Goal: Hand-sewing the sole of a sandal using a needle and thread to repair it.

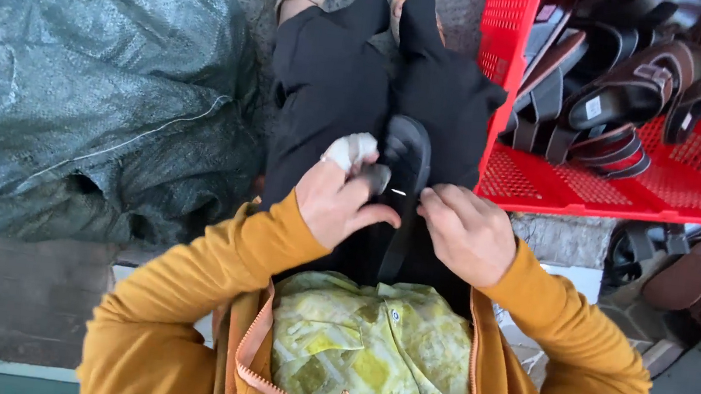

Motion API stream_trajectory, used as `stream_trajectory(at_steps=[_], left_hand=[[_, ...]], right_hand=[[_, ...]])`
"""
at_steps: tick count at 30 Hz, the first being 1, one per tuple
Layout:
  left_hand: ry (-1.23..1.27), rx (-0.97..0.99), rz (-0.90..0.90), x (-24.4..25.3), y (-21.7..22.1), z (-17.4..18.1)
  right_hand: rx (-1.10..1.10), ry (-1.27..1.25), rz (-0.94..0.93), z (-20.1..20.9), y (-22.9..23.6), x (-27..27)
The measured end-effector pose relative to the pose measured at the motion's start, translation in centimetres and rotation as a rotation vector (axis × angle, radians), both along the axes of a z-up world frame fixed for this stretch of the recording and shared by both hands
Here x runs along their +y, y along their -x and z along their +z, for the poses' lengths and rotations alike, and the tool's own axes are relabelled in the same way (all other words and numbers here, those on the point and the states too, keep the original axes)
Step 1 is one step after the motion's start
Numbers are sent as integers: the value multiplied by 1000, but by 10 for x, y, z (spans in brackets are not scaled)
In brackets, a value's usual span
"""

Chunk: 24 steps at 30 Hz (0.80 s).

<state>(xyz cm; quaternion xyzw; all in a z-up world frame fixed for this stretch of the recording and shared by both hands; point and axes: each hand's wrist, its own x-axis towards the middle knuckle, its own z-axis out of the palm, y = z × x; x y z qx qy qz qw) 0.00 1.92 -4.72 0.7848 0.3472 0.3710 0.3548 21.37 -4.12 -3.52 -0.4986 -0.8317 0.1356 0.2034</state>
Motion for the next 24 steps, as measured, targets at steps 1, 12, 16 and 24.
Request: stream_trajectory(at_steps=[1, 12, 16, 24], left_hand=[[92, 23, 9, -8, 4, 5], [982, -389, 49, -23, 3, -20], [518, -67, -71, -13, -8, 10], [-263, 153, -263, -4, -5, 28]], right_hand=[[18, 78, -30, 7, 0, -1], [219, 94, -91, 25, -1, 5], [-412, 119, 58, 65, -43, 4], [-13, 322, 132, 54, -31, 7]])
